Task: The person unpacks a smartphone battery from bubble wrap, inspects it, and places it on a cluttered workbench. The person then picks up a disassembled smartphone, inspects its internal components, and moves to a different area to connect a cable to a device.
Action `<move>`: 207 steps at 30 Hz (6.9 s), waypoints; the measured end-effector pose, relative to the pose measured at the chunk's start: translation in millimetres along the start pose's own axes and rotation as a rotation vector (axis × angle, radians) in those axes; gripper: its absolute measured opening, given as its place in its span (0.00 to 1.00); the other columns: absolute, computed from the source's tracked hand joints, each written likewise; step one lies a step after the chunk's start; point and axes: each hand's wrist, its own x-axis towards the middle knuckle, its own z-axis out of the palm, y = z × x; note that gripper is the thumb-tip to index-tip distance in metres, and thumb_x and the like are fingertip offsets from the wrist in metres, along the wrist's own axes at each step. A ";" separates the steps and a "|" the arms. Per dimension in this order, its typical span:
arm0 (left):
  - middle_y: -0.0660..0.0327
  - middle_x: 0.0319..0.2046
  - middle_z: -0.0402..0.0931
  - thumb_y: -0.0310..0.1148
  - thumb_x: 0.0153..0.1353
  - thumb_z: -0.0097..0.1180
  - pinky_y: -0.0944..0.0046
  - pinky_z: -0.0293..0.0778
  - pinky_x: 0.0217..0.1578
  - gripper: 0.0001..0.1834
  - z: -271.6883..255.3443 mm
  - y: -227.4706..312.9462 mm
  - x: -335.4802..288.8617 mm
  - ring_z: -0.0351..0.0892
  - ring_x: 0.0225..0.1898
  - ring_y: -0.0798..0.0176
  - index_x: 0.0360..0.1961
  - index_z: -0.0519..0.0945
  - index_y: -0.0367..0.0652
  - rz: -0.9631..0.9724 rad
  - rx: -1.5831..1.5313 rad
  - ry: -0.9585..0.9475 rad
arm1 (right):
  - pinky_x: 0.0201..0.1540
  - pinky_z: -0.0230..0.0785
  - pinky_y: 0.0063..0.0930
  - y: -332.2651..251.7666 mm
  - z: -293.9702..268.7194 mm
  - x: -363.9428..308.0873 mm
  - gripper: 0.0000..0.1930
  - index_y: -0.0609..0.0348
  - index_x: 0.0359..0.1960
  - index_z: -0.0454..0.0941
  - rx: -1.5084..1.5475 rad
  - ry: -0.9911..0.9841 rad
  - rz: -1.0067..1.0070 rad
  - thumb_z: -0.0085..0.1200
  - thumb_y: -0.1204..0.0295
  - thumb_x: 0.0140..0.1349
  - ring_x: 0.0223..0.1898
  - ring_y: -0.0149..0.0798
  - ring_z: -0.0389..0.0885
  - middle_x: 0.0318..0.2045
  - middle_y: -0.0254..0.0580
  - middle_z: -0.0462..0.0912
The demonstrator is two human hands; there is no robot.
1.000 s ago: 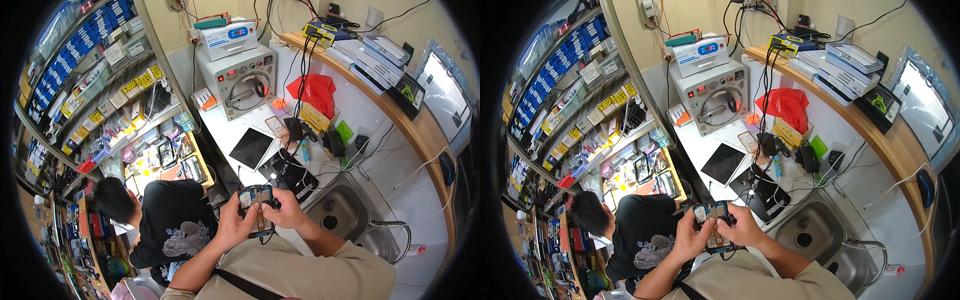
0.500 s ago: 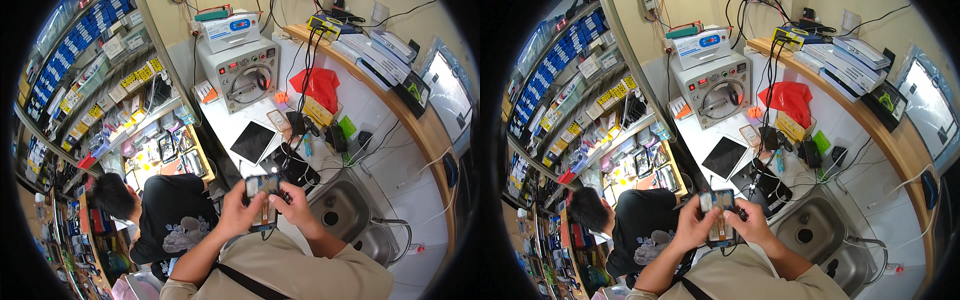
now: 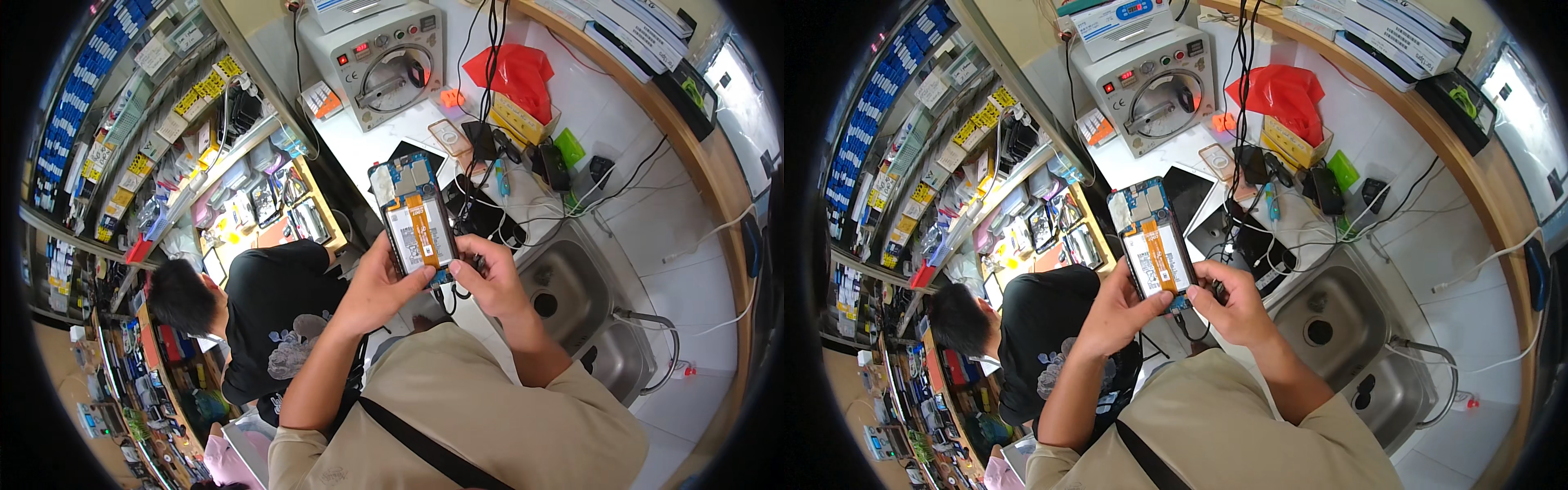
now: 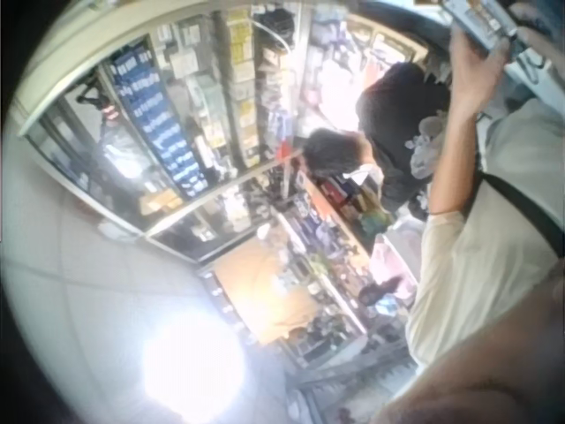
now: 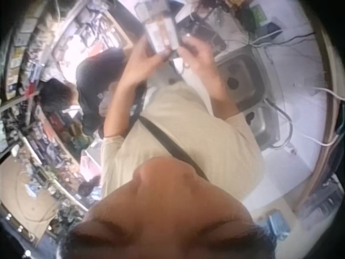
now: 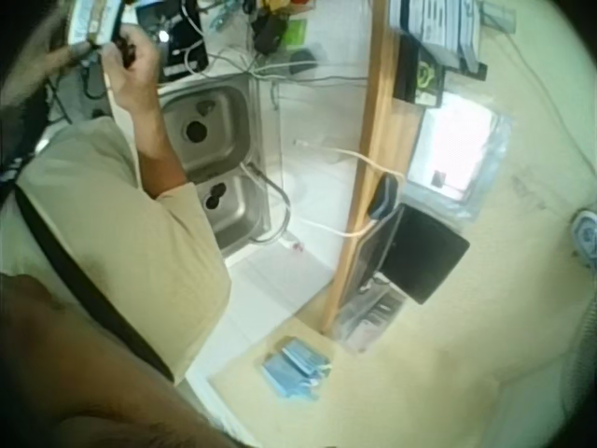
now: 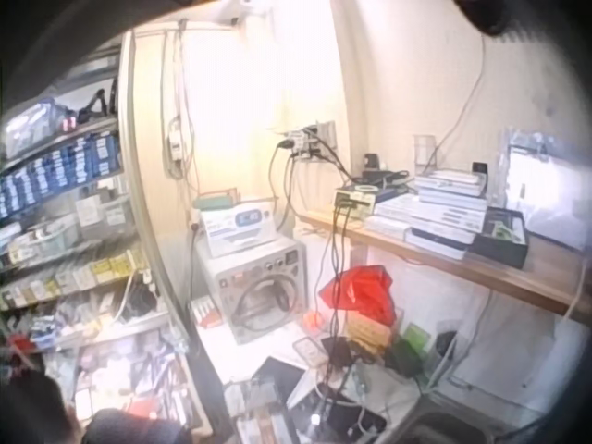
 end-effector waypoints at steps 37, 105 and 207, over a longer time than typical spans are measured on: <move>0.59 0.55 0.75 0.23 0.67 0.61 0.63 0.77 0.52 0.34 -12.1 -32.4 -2.0 0.77 0.54 0.66 0.69 0.58 0.38 -0.022 0.051 -0.001 | 0.32 0.62 0.14 25.8 5.4 -10.5 0.14 0.65 0.55 0.77 0.049 -0.107 0.107 0.57 0.75 0.69 0.30 0.15 0.69 0.34 0.26 0.80; 0.47 0.49 0.73 0.40 0.57 0.56 0.47 0.70 0.55 0.25 -199.1 110.8 525.6 0.71 0.56 0.44 0.52 0.76 0.34 0.864 1.600 0.578 | 0.43 0.76 0.37 299.4 -64.6 -16.9 0.19 0.66 0.50 0.80 -0.608 0.393 0.447 0.65 0.67 0.61 0.37 0.49 0.85 0.35 0.55 0.85; 0.57 0.30 0.81 0.43 0.57 0.64 0.56 0.76 0.37 0.14 -115.9 -340.4 -217.1 0.80 0.33 0.53 0.35 0.85 0.42 -0.411 1.300 0.809 | 0.40 0.71 0.29 328.4 -86.1 -12.9 0.08 0.65 0.41 0.81 -0.630 0.231 0.278 0.59 0.71 0.66 0.34 0.30 0.78 0.31 0.38 0.84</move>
